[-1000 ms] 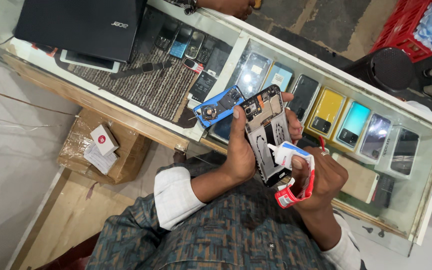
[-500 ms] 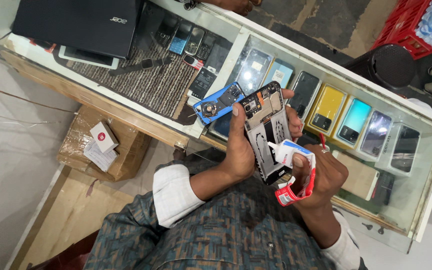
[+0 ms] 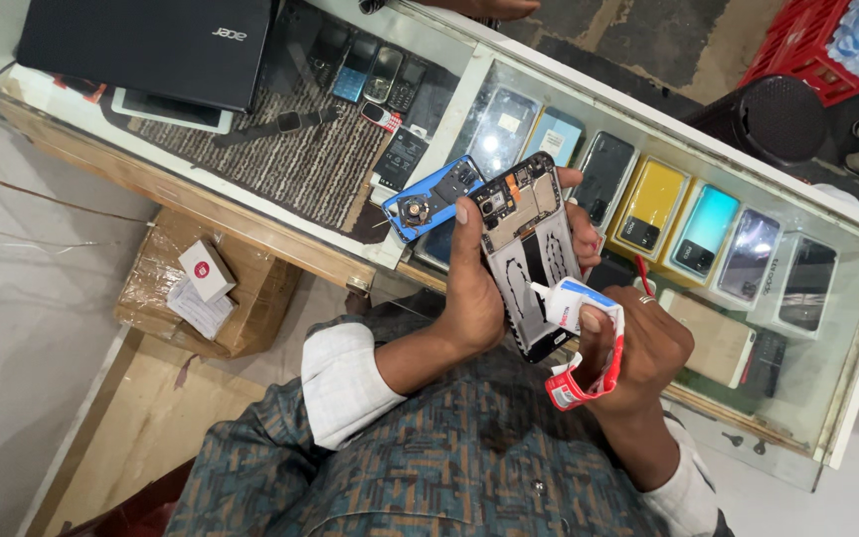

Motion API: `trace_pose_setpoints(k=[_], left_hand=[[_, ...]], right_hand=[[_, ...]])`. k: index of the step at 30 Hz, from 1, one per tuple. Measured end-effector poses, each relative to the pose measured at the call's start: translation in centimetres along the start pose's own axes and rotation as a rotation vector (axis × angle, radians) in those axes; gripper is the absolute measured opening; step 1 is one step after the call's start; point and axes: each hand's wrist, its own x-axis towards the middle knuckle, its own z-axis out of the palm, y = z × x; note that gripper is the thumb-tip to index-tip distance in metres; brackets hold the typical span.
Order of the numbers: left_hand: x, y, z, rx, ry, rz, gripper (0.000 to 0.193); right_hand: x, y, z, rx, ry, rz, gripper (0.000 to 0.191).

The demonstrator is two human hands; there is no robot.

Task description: The person applies adhesive to the interior frame of a disassembled smartphone, then installs a new battery and secures internal components with a screwdriver. The work is performed at a repair bench with tools and parts visible.

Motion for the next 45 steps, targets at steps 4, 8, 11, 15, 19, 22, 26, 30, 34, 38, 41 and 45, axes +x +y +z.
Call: trace_pose_setpoints(k=[4,8,11,15,19,22,26,30,34,38,41,45], left_hand=[[0.0,0.0,0.0,-0.027,0.006,-0.01,0.098],[0.2,0.1,0.0,-0.061,-0.002,-0.012,0.096],[0.2,0.2,-0.1,-0.043,0.004,-0.01,0.097],[0.2,0.1,-0.1,-0.039,0.006,-0.014,0.097],[0.2,0.2,0.0,-0.058,-0.005,-0.012,0.096],[0.1,0.3,-0.1,-0.037,0.004,-0.01,0.097],[0.1,0.3,-0.1,-0.003,0.009,0.005,0.097],[0.1,0.1,0.0,-0.075,-0.012,0.009,0.094],[0.1,0.1,0.0,-0.1,0.008,-0.006,0.093],[0.2,0.1,0.0,-0.069,0.024,0.005,0.094],[0.3,0.1,0.1,-0.063,0.04,-0.001,0.095],[0.3,0.1,0.0,-0.045,0.051,-0.004,0.096]], right_hand=[[0.0,-0.2,-0.2,0.003,-0.017,0.035,0.031],[-0.1,-0.3,-0.3,-0.025,-0.026,0.038,0.031],[-0.2,-0.2,-0.4,-0.016,-0.031,0.044,0.031],[-0.4,-0.1,-0.4,-0.016,-0.029,0.046,0.03],[-0.5,0.0,-0.3,-0.014,-0.024,0.045,0.03],[-0.7,0.0,-0.2,-0.027,-0.035,0.061,0.031],[-0.9,-0.1,-0.2,-0.022,-0.018,0.05,0.03],[-1.1,-0.1,-0.3,-0.034,-0.013,0.036,0.029],[-1.1,-0.3,-0.5,-0.03,-0.005,0.045,0.029],[-1.0,-0.6,-0.7,-0.05,-0.028,0.081,0.03],[-0.9,-0.8,-0.8,-0.035,-0.019,0.071,0.029],[-0.9,-0.9,-0.8,-0.03,-0.016,0.072,0.029]])
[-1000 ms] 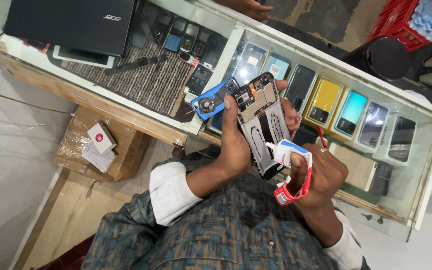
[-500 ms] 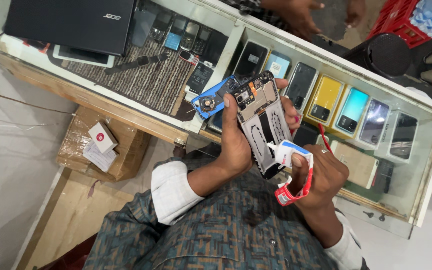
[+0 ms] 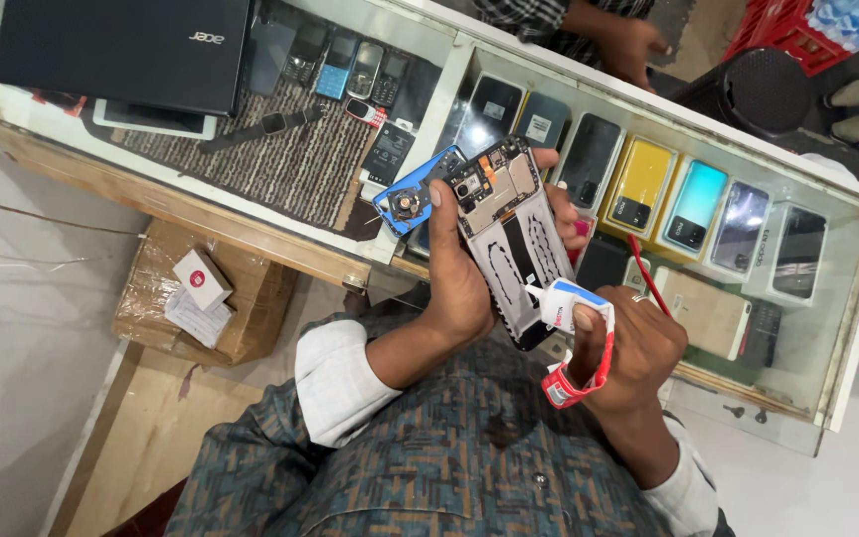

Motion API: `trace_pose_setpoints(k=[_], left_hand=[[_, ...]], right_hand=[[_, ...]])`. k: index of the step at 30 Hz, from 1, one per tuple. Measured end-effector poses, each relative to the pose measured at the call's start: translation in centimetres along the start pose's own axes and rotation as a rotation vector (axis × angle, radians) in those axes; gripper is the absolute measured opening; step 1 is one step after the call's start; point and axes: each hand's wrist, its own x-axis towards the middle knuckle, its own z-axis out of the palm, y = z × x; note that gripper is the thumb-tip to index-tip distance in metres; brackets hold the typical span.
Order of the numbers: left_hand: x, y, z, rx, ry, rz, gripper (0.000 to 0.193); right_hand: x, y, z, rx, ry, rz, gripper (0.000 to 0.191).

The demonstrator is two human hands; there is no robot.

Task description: The person applies adhesive to the interior frame of a disassembled smartphone, then installs a new battery and secures internal components with a screwdriver. The work is performed at a repair bench with tools and parts visible.

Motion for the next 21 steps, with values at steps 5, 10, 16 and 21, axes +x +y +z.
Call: trace_pose_setpoints(k=[5,10,16,21], left_hand=[[0.1,0.0,0.0,-0.007,0.021,-0.006,0.097],[0.0,0.2,0.0,0.015,0.032,0.003,0.096],[-0.1,0.2,-0.2,0.007,0.025,0.009,0.096],[-0.1,0.2,-0.3,0.019,0.059,-0.006,0.095]], right_hand=[[0.0,0.0,-0.1,-0.002,-0.014,0.009,0.03],[0.1,-0.2,-0.1,0.001,-0.012,-0.009,0.031],[-0.2,-0.2,-0.1,-0.001,-0.028,0.017,0.033],[-0.9,0.1,-0.1,-0.04,-0.023,-0.032,0.03]])
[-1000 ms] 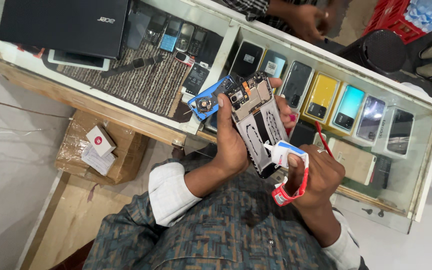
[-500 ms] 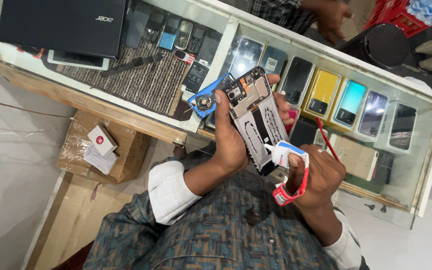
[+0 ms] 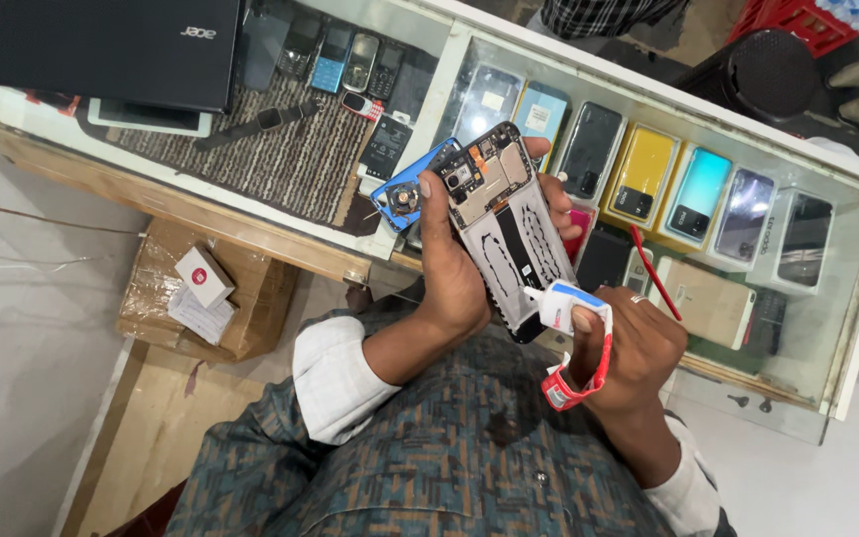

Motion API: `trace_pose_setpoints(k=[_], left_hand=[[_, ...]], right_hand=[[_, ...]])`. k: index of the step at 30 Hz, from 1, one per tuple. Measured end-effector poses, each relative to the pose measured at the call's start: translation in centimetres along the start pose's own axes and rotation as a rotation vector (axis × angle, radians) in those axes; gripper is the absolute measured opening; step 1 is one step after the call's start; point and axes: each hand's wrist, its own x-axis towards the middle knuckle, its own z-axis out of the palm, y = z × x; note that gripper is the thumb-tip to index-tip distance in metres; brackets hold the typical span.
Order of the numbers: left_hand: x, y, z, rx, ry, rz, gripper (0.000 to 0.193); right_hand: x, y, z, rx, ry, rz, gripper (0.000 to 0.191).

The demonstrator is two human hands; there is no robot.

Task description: The person applies adhesive to the interior frame of a disassembled smartphone, then installs a new battery and secures internal components with a screwdriver. The work is performed at a repair bench with tools and parts visible.

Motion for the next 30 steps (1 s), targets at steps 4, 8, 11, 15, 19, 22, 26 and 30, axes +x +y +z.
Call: trace_pose_setpoints(k=[4,8,11,15,19,22,26,30], left_hand=[[0.1,0.1,0.4,-0.021,-0.024,0.013,0.095],[0.3,0.2,1.1,-0.049,-0.025,-0.003,0.096],[0.3,0.2,1.6,-0.062,-0.038,-0.005,0.095],[0.3,0.5,2.1,0.01,-0.067,0.006,0.096],[0.2,0.3,2.7,-0.033,-0.082,-0.015,0.095],[0.4,0.3,2.9,0.007,-0.077,-0.009,0.096],[0.5,0.5,3.0,0.015,-0.085,-0.014,0.097],[0.5,0.4,3.1,-0.048,-0.099,-0.037,0.095]], right_hand=[[-0.2,-0.1,-0.1,-0.01,0.003,0.03,0.029],[-0.1,-0.5,-0.6,0.0,0.033,0.007,0.03],[0.0,-0.7,-1.1,-0.011,0.035,0.018,0.03],[-0.3,-1.2,-1.8,-0.038,0.028,0.076,0.029],[-0.3,-1.4,-2.4,-0.031,0.032,0.085,0.027],[-0.2,-1.6,-2.8,-0.017,0.041,0.088,0.026],[-0.2,-1.7,-3.0,-0.02,0.042,0.11,0.026],[-0.4,-1.7,-3.0,-0.033,0.043,0.106,0.028]])
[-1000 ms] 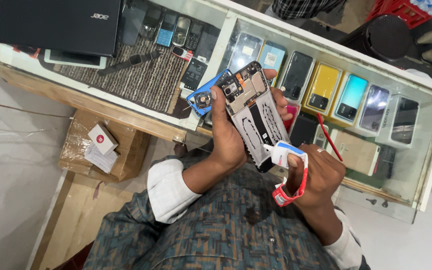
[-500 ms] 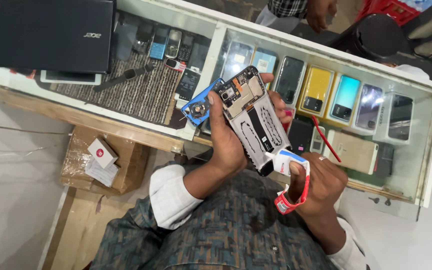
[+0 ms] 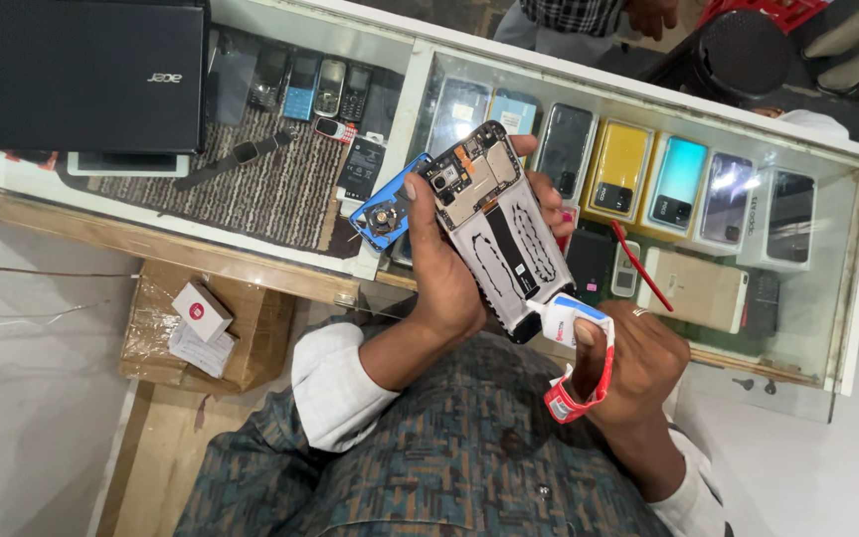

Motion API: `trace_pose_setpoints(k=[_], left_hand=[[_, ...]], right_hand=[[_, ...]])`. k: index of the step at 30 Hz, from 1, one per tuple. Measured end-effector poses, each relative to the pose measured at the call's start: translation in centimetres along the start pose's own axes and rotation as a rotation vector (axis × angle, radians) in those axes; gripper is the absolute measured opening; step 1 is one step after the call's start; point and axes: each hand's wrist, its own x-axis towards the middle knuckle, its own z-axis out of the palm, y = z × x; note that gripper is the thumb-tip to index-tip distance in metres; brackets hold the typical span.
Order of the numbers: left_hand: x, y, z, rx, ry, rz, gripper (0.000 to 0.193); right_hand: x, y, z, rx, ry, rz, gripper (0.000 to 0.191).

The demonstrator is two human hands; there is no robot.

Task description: The person applies adhesive to the interior frame of a disassembled smartphone, then installs a new battery and secures internal components with a screwdriver. The work is performed at a repair bench with tools and parts visible.

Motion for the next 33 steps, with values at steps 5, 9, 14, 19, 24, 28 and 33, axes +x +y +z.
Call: trace_pose_setpoints(k=[5,9,14,19,24,28,33], left_hand=[[0.1,0.0,0.1,0.042,0.012,0.008,0.096],[-0.1,-0.1,0.1,0.052,0.012,0.006,0.096],[-0.1,0.0,-0.2,0.073,0.009,0.016,0.096],[-0.2,-0.1,-0.3,0.085,0.004,0.026,0.095],[-0.2,-0.1,-0.5,0.079,0.012,0.023,0.095],[-0.3,-0.1,-0.7,0.055,0.01,0.021,0.094],[-0.3,-0.1,-0.8,0.07,0.017,0.009,0.095]], right_hand=[[-0.3,0.0,-0.3,0.003,-0.012,0.02,0.03],[-0.5,-0.1,-0.2,0.007,-0.012,0.009,0.029],[-0.7,0.0,-0.1,-0.005,-0.008,-0.032,0.028],[-1.0,0.1,0.0,-0.003,-0.016,-0.016,0.028],[-1.3,0.3,0.4,0.01,-0.004,-0.034,0.03],[-1.4,0.3,0.6,0.025,-0.008,-0.016,0.032],[-1.5,0.3,0.7,0.047,-0.015,-0.016,0.032]])
